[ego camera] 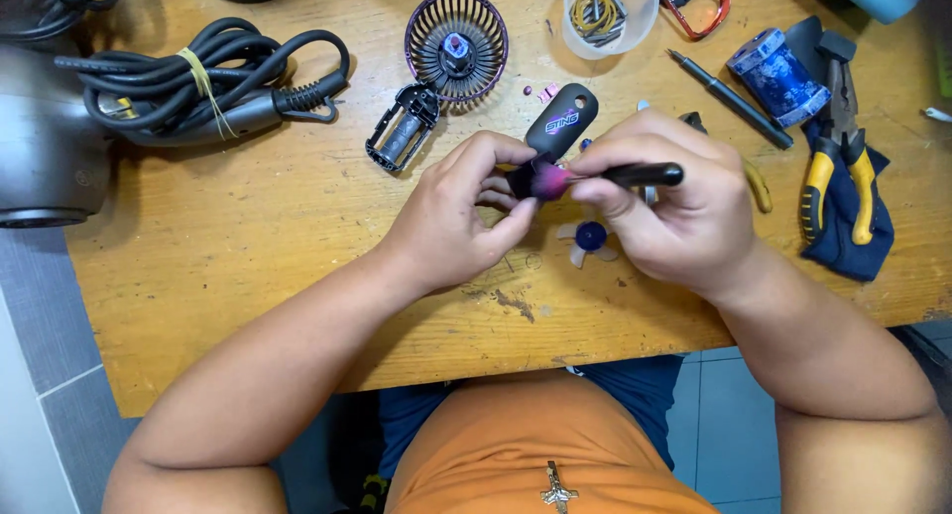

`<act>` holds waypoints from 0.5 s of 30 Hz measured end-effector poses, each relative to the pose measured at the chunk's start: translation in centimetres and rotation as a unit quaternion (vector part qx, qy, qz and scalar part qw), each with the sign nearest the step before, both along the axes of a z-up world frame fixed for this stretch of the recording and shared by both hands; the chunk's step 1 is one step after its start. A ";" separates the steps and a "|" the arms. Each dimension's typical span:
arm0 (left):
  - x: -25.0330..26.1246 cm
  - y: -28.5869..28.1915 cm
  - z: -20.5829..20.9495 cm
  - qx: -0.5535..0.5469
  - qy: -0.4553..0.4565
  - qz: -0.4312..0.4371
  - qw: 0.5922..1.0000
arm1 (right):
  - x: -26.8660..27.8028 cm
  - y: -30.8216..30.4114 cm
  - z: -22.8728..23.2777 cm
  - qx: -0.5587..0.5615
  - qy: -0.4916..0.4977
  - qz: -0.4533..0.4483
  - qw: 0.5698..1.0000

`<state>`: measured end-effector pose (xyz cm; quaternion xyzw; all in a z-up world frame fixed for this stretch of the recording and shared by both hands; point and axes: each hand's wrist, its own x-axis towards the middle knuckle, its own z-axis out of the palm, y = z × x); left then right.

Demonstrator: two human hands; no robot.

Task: Repairing and inspecting small electronic components, including marking a fan blade and opening a device housing to check wiring.

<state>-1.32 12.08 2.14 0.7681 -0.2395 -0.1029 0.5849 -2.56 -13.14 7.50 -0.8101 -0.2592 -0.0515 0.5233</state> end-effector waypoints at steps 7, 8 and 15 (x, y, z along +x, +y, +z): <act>0.3 0.4 0.1 0.019 -0.130 -0.031 0.991 | 0.0 0.2 0.8 -0.063 -0.064 -0.030 0.996; 0.3 0.4 0.3 0.020 -0.130 -0.030 0.991 | -0.1 0.2 0.8 -0.062 -0.064 -0.029 0.996; 0.3 0.5 0.1 0.042 -0.183 -0.036 0.981 | 0.2 0.0 1.2 -0.060 -0.117 0.025 0.991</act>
